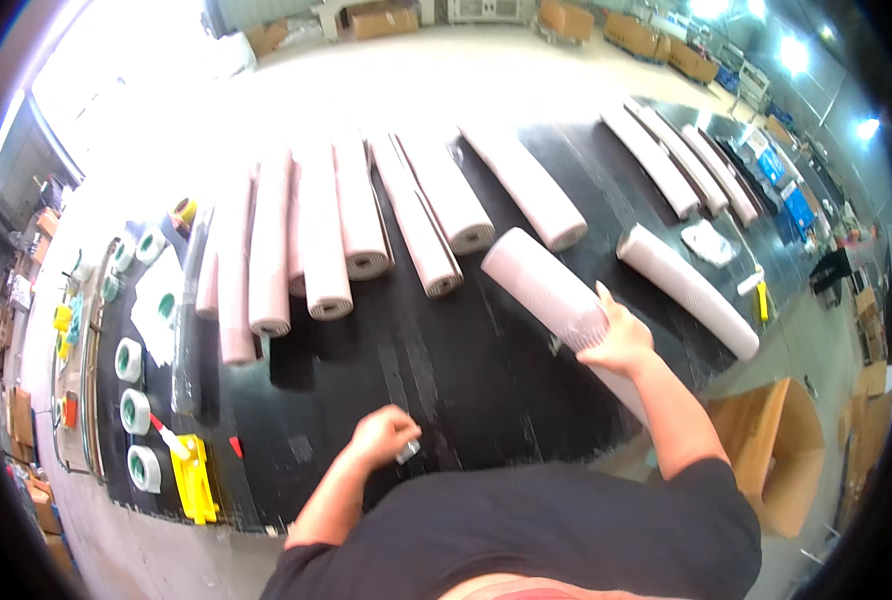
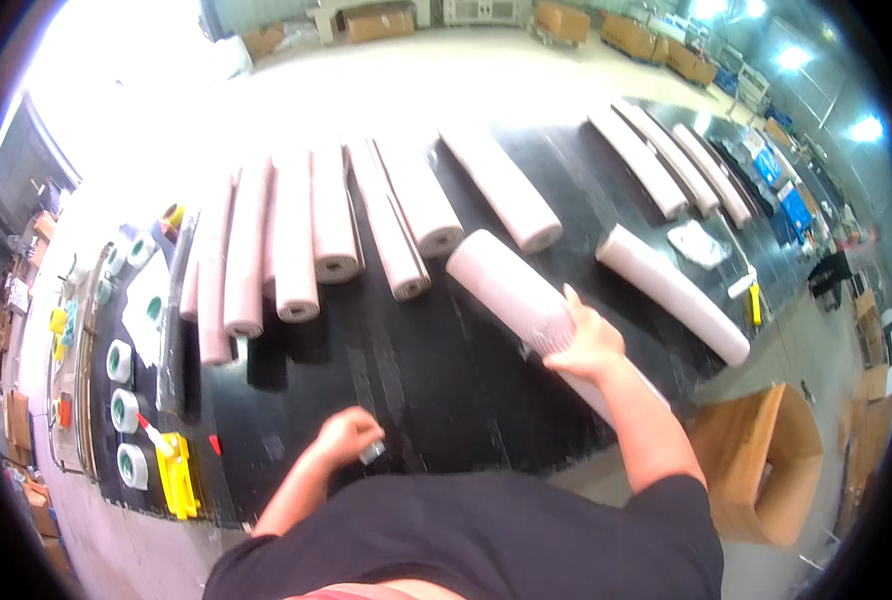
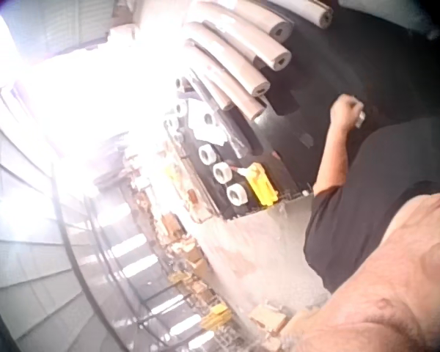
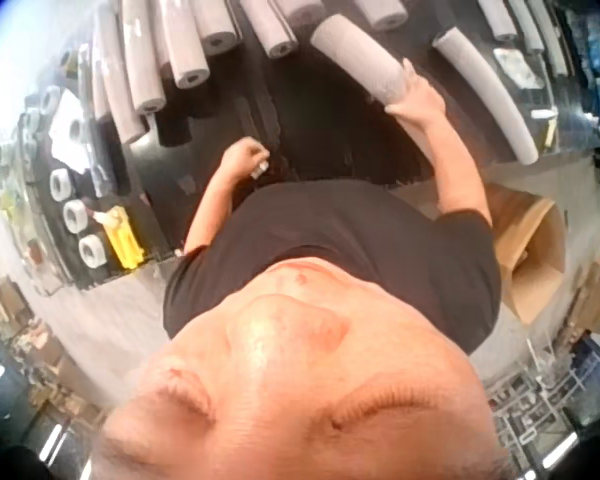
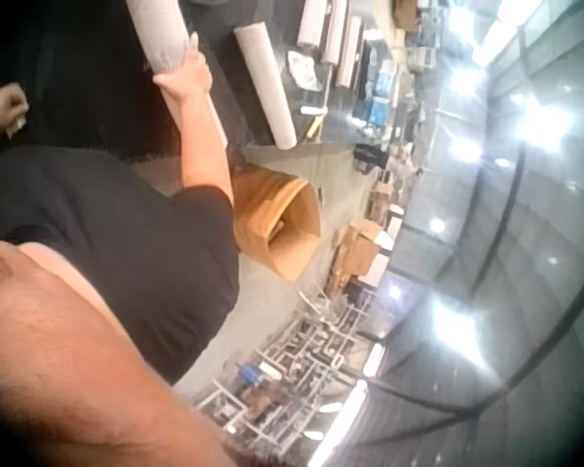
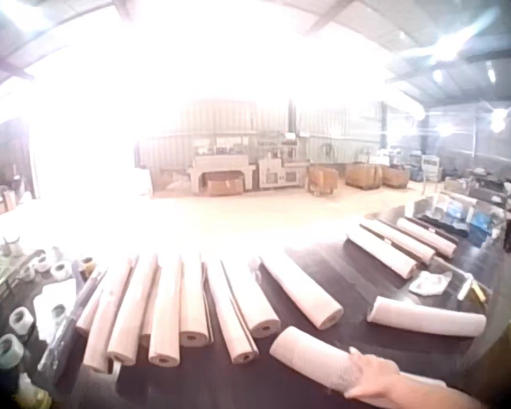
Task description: The person picks up rolls of material from a table, applies a piece of tape to the end of each roll to secure it, and then places the secured rolls back onto the table.
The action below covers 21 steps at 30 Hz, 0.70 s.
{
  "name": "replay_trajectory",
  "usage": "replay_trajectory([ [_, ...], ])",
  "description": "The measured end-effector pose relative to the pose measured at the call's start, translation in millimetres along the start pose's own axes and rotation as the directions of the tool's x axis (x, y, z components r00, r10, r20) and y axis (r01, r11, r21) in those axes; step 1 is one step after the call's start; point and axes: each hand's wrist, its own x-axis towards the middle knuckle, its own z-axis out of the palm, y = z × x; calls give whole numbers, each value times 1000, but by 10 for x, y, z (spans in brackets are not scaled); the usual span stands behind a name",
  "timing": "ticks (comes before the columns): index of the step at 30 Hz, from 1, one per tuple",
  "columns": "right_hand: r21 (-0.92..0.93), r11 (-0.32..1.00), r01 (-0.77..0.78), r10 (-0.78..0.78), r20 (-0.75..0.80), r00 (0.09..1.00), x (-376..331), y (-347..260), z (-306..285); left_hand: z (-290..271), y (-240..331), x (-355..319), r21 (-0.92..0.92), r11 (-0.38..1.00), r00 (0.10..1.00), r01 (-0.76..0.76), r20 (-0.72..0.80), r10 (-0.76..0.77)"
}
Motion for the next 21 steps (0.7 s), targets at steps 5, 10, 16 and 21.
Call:
replay_trajectory([
  [5, 219, 969, 116, -65, -226, 972, 811, -154, -500, -17, 195, -15, 31, 991, 992, 128, -17, -127],
  [10, 89, 996, 7, 19, -284, 959, 2277, -1226, -1017, 411, -587, 156, 284, 891, 910, -354, -115, 399],
  [16, 69, 991, 113, -119, 83, 989, 2504, -1201, -669, 546, -841, 53, -134, 939, 901, -316, -351, 253],
  [21, -106, 994, 29, -59, -290, 955, 1587, 170, 66, 34, -273, 75, 649, 761, 913, -4, -308, 268],
])
